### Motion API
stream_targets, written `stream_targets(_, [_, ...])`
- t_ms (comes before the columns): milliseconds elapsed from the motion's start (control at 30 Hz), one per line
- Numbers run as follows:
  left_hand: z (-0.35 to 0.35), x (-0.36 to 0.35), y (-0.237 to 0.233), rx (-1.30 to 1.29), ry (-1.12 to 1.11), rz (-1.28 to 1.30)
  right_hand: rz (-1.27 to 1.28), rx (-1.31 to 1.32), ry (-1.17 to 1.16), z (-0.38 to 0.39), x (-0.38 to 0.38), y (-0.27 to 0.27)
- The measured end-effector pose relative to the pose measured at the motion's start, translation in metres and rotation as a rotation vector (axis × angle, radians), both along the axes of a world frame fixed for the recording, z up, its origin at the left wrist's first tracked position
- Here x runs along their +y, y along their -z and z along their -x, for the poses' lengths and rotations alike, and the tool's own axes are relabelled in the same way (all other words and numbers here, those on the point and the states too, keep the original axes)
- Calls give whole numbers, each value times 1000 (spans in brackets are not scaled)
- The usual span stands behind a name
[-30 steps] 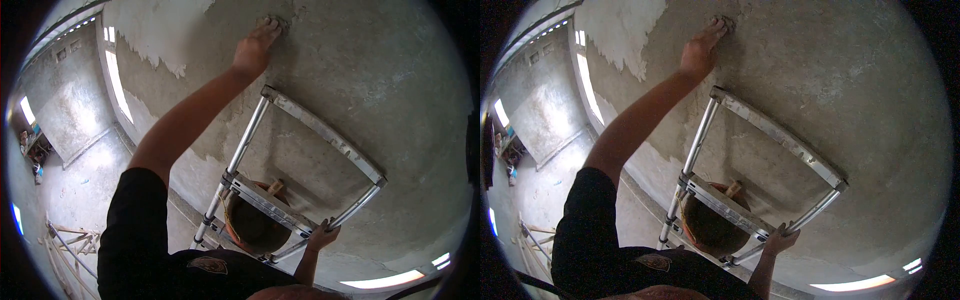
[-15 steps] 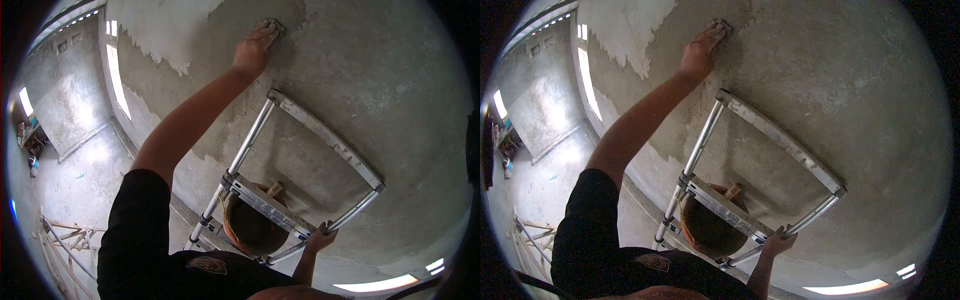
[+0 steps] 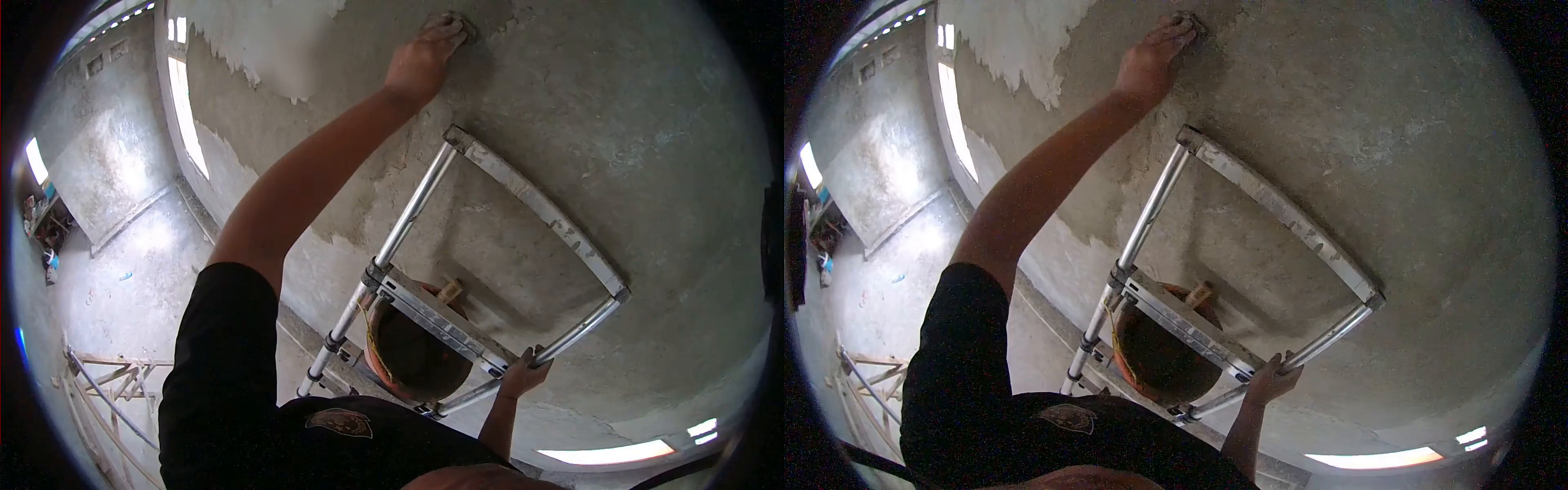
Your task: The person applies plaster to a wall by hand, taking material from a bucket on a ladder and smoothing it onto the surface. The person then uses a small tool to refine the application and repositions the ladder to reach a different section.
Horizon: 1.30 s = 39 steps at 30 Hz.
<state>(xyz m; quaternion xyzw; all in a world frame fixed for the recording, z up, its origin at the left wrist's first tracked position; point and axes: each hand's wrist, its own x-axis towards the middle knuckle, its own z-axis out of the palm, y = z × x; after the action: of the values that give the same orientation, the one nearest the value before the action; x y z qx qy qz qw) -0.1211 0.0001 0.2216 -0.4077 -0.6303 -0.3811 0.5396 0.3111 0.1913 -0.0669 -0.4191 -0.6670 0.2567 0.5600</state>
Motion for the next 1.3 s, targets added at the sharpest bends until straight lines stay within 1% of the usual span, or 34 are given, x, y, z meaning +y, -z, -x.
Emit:
stream_targets(100, [15, 9, 18, 54, -32, 1, -38, -6, 8, 1, 4, 5])
stream_targets(167, [13, -2, 32, 20, -55, 53, 20, 26, -13, 1, -2, -1])
stream_targets(233, [11, -18, 40, -11, -52, 117, 21, 24, -13, -1, 1, 2])
stream_targets(267, [9, -22, 39, -32, -56, 175, 16, 34, -22, -1, 2, 3])
stream_targets(400, [-4, -24, 10, 9, -86, 167, 16, -2, 3, 2, -1, -1])
stream_targets(467, [-6, -9, -6, 17, -22, 175, -23, 37, -1, 2, -1, 1])
stream_targets(600, [1, -4, 2, 125, -77, 155, 7, 37, -36, -1, 0, 2])
stream_targets(633, [-1, -12, 7, 91, -72, 201, 13, 44, -31, 1, 3, 6])
stream_targets(700, [0, -25, 22, 52, -60, 252, -59, -14, -17, -2, 6, 9])
stream_targets(733, [3, -31, 34, -15, -12, 272, -49, -18, -12, -4, 3, 7])
stream_targets(767, [5, -35, 41, -80, 33, 292, 40, 17, -26, -1, -6, -7])
stream_targets(800, [6, -35, 43, -77, 37, 301, 127, 57, -40, 1, -11, -14])
stream_targets(833, [5, -36, 42, -30, 16, 254, 133, 63, -36, 1, -11, -11])
stream_targets(900, [5, -32, 34, 18, -4, 200, 32, 33, -10, 1, -4, -4])
stream_targets(967, [-11, -17, 6, 64, 30, 106, 11, 31, -20, 1, 0, 2])
stream_targets(1067, [-19, 4, -18, 106, 79, 141, 2, -3, -19, -1, -4, -3])
stream_targets(1167, [-15, 10, -8, 127, 32, 118, -4, -25, 3, -1, 2, 2])
stream_targets(1300, [-10, 2, 11, 80, 55, 119, -7, -20, -11, -1, -2, -1])
